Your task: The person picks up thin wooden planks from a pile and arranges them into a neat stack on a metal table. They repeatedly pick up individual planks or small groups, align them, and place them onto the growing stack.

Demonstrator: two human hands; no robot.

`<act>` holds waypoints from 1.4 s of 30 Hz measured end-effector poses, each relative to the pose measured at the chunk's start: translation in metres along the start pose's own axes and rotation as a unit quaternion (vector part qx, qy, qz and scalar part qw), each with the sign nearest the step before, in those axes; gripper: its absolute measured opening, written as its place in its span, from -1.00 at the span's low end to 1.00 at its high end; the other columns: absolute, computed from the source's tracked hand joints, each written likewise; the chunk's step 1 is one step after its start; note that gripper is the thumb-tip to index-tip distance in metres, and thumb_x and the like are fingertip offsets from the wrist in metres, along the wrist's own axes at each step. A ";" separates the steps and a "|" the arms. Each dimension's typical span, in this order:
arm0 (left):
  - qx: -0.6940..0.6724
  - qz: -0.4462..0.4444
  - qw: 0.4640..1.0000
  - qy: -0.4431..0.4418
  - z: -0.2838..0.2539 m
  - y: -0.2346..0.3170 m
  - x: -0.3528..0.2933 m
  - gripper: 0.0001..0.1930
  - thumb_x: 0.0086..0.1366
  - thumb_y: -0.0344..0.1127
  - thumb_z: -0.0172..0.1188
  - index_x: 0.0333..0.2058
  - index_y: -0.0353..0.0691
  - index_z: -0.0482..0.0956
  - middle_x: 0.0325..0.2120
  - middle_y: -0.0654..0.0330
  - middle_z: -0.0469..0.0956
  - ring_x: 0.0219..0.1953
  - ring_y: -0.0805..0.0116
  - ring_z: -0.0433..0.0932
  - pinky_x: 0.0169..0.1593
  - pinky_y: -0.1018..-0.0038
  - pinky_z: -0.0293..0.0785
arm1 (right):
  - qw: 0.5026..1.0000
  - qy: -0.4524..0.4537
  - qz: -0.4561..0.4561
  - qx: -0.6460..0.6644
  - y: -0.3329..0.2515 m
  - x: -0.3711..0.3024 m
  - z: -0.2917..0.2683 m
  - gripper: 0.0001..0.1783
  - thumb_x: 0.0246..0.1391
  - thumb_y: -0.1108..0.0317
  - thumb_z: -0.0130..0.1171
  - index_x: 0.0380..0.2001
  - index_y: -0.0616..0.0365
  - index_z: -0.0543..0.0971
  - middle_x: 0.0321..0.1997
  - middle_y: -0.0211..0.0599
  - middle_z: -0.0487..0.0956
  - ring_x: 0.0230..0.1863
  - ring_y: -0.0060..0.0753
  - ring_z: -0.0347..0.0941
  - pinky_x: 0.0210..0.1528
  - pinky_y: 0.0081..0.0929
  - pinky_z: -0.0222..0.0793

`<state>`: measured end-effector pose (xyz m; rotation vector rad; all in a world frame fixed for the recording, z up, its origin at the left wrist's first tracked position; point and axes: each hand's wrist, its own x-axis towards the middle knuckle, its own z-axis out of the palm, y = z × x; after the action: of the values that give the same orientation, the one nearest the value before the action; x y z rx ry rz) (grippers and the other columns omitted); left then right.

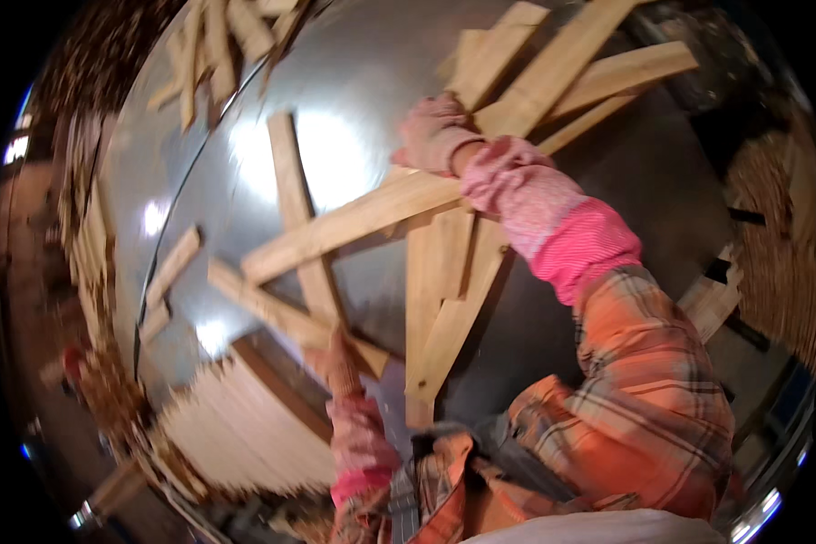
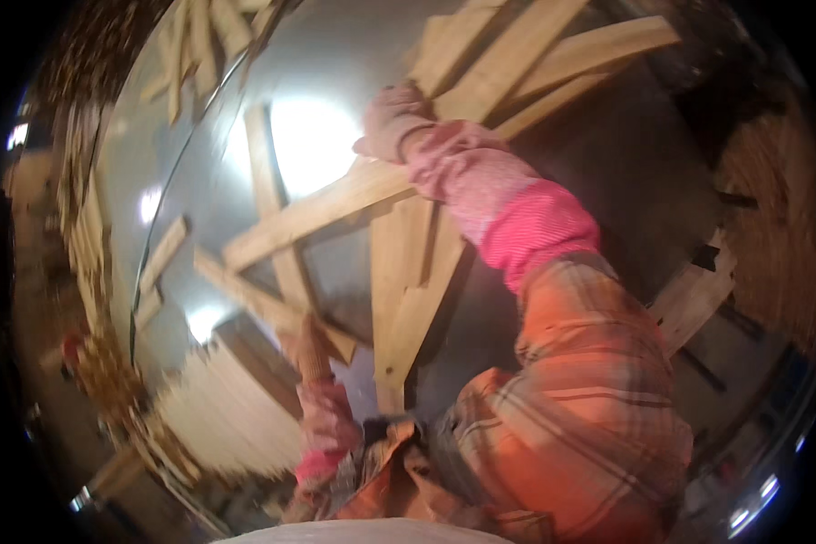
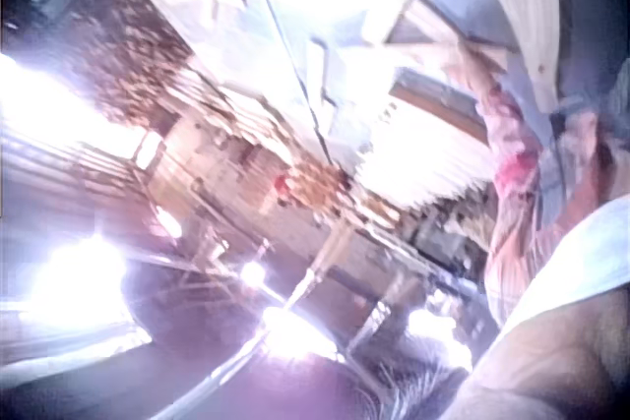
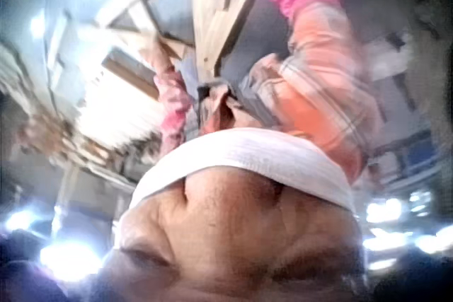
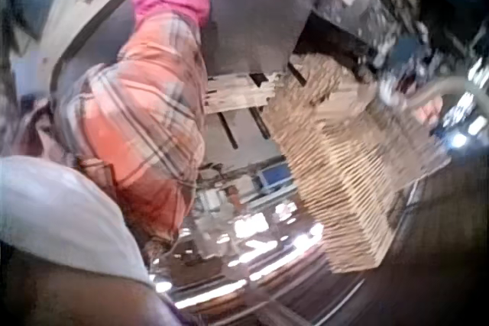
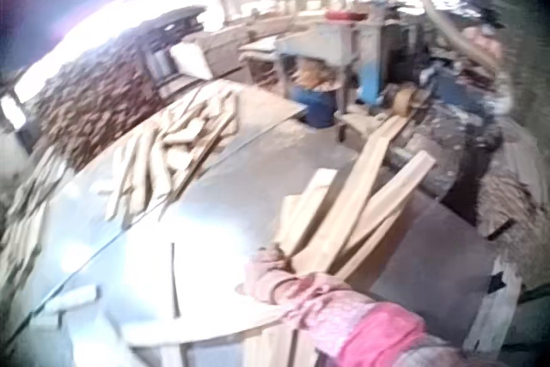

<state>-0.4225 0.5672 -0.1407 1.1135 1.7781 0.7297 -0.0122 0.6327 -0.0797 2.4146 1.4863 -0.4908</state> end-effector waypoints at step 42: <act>0.324 0.309 0.894 -0.021 -0.269 -0.103 -0.026 -0.21 0.21 -0.08 0.32 0.36 -0.30 0.32 0.27 -0.10 0.42 0.33 -0.21 0.33 0.39 0.09 0.27 | 0.862 -0.328 -0.221 0.317 -0.391 -0.378 0.177 0.05 0.01 0.01 0.39 0.43 0.36 0.18 0.26 0.33 0.48 0.32 0.26 0.41 0.36 -0.16 0.35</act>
<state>-0.6995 0.4934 -0.0995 2.1901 1.6671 0.4504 -0.5471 0.4307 -0.1014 1.8767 1.6816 -1.9412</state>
